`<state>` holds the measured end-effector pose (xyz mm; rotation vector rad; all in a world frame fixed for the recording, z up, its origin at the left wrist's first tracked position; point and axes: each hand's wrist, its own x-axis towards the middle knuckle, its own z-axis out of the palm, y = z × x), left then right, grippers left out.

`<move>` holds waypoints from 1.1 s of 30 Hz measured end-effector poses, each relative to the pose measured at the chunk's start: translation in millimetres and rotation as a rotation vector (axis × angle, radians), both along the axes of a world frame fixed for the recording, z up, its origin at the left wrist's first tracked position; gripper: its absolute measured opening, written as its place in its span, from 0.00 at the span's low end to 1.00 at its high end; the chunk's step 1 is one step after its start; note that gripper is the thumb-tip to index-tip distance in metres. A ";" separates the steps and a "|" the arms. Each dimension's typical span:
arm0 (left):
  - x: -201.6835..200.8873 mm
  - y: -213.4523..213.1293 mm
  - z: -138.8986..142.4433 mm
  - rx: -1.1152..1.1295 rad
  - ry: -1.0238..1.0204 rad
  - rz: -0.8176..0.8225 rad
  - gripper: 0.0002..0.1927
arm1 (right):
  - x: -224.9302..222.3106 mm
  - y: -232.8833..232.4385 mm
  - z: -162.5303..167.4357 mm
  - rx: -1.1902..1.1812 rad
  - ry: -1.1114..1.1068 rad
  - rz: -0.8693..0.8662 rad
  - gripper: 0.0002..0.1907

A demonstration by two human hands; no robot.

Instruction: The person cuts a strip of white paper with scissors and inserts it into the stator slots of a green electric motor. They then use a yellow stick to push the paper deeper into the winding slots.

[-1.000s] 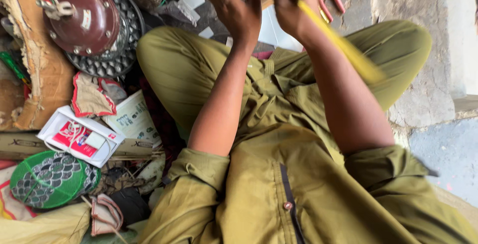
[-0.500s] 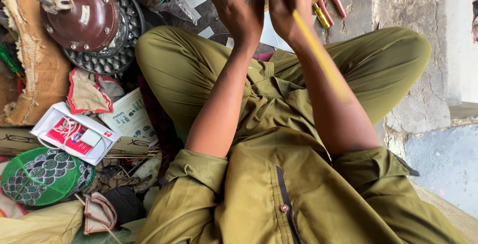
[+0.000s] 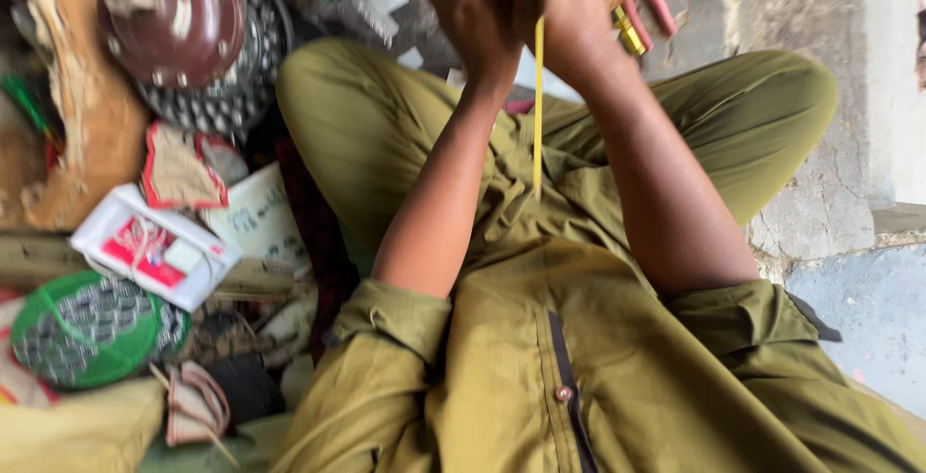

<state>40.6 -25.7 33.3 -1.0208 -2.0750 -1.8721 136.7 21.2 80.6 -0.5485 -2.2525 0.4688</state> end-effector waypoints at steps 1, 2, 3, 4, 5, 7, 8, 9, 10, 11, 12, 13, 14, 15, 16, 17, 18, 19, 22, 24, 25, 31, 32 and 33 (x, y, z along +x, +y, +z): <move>-0.1 1.5 0.6 0.006 -0.003 -0.014 0.30 | -1.2 -0.4 2.4 -0.094 0.001 0.000 0.09; -0.2 2.0 0.7 0.006 -0.010 -0.020 0.30 | -0.4 0.0 5.3 -0.193 -0.002 0.009 0.10; 0.3 2.0 0.4 -0.005 -0.024 -0.015 0.30 | 2.2 -1.3 7.6 -0.265 0.063 0.061 0.13; 0.2 1.6 -0.3 0.004 -0.004 -0.027 0.31 | 7.7 -5.4 9.5 -0.338 0.132 0.114 0.16; 0.4 2.0 -0.9 0.017 0.021 -0.039 0.31 | 11.6 -7.6 11.8 -0.407 0.206 0.170 0.19; -0.5 2.6 -2.5 0.005 0.034 -0.027 0.32 | 11.4 -12.3 14.4 -0.447 0.184 0.118 0.14; -0.5 3.2 -3.2 -0.021 0.020 -0.011 0.32 | 12.2 -16.2 15.4 -0.473 0.169 0.083 0.12; -0.7 3.8 -3.5 -0.042 0.011 0.003 0.33 | 12.6 -18.9 16.7 -0.471 0.210 0.079 0.12; -0.8 3.8 -3.7 -0.025 0.026 -0.002 0.33 | 12.5 -20.0 18.4 -0.464 0.253 0.076 0.11; -1.2 4.0 -3.5 -0.006 0.043 -0.004 0.34 | 11.7 -20.4 19.9 -0.456 0.298 0.077 0.11; -2.0 3.6 -3.2 0.012 0.060 0.001 0.34 | 13.2 -19.1 22.2 -0.429 0.215 0.010 0.12; -2.7 3.8 -2.4 0.029 0.061 -0.003 0.33 | 16.2 -16.0 25.1 -0.405 0.131 -0.054 0.13; -2.6 2.7 -1.8 0.039 0.058 -0.016 0.33 | 19.1 -16.0 26.8 -0.387 0.045 -0.125 0.15; -1.7 2.1 -1.1 0.052 0.054 -0.038 0.32 | 20.1 -16.0 27.4 -0.274 0.027 -0.081 0.15; -1.7 2.3 -0.1 0.041 0.038 -0.026 0.32 | 18.9 -13.0 28.4 -0.152 0.014 -0.038 0.15; -0.3 2.0 0.6 0.032 0.020 -0.011 0.32 | 19.5 -9.6 29.6 -0.029 -0.004 0.009 0.16; -0.1 1.9 1.3 0.020 0.002 0.011 0.32 | 19.9 -5.9 30.8 0.004 0.012 0.042 0.16; 0.2 2.1 1.9 0.031 -0.002 0.003 0.32 | 20.3 -2.8 31.7 0.033 0.026 0.083 0.16; 0.0 1.1 2.5 0.025 -0.016 -0.004 0.32 | 25.0 2.9 32.5 -0.154 -0.086 0.089 0.18; -0.9 1.4 2.7 -0.002 -0.023 0.013 0.32 | 29.7 9.4 32.4 -0.200 -0.124 0.117 0.17; -0.6 1.0 2.5 -0.001 -0.028 0.012 0.33 | 32.3 13.8 31.7 -0.151 -0.099 0.167 0.16; -2.6 1.9 1.8 0.014 -0.015 0.025 0.32 | 20.6 30.7 13.7 -0.005 -0.138 0.170 0.11; -3.8 1.8 1.9 0.016 -0.047 0.008 0.32 | 18.2 31.1 11.9 0.034 -0.159 0.153 0.10; -3.6 1.4 2.2 0.017 -0.079 -0.012 0.32 | 18.4 30.7 11.5 -0.008 -0.171 0.129 0.08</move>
